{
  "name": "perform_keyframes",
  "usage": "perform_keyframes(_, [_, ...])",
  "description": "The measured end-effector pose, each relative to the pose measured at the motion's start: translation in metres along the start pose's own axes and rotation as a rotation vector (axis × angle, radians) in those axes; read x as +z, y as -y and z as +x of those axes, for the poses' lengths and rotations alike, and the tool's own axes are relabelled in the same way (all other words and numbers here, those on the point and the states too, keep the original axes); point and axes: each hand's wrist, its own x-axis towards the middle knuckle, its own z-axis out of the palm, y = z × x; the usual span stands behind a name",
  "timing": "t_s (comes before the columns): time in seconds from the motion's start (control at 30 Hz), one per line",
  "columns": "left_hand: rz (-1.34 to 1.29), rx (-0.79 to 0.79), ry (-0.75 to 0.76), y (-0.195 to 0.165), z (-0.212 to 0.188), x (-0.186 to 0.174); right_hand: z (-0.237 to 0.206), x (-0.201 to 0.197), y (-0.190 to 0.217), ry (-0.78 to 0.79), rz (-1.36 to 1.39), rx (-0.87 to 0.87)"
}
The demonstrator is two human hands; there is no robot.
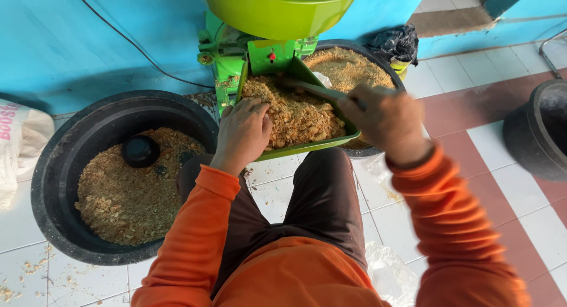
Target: The person sits on the floor in front of a green grinding machine and uses a metal scoop to move crushed material out of the machine's discharge tray, occasionally pushing material back toward the outlet. At the end they use a black bowl to scoop the ground material from a large black basin on the floor.
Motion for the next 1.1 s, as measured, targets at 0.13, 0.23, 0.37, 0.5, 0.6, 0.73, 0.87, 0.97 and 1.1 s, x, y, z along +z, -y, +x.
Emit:
perform_keyframes(0.13, [0.003,-0.003,-0.001,0.005,0.0,0.001,-0.019,0.057,0.005,-0.05,0.113,0.089])
perform_keyframes(0.23, [0.001,0.009,-0.012,0.006,0.0,0.004,-0.021,0.091,0.015,-0.062,0.092,0.093])
perform_keyframes(0.37, [0.03,0.004,0.015,0.003,0.002,0.005,-0.007,0.113,0.018,0.059,0.117,0.141])
perform_keyframes(0.5, [0.033,-0.019,0.06,0.001,0.005,0.003,-0.014,0.07,0.005,-0.047,0.187,0.124])
perform_keyframes(0.6, [0.044,-0.011,0.062,0.001,0.006,0.004,-0.023,0.021,-0.005,-0.063,0.179,0.118])
perform_keyframes(0.73, [0.018,-0.022,0.044,0.003,0.005,0.005,-0.023,0.004,-0.015,-0.034,0.082,-0.168])
perform_keyframes(0.87, [0.026,-0.006,0.036,0.0,0.004,0.004,-0.012,0.064,0.006,0.084,0.078,0.087])
perform_keyframes(0.97, [-0.005,-0.044,0.056,-0.004,0.006,0.003,-0.007,0.101,0.018,-0.033,0.114,0.099])
perform_keyframes(1.1, [0.027,0.005,0.018,-0.001,0.01,0.001,-0.011,0.082,0.01,0.012,0.064,0.147])
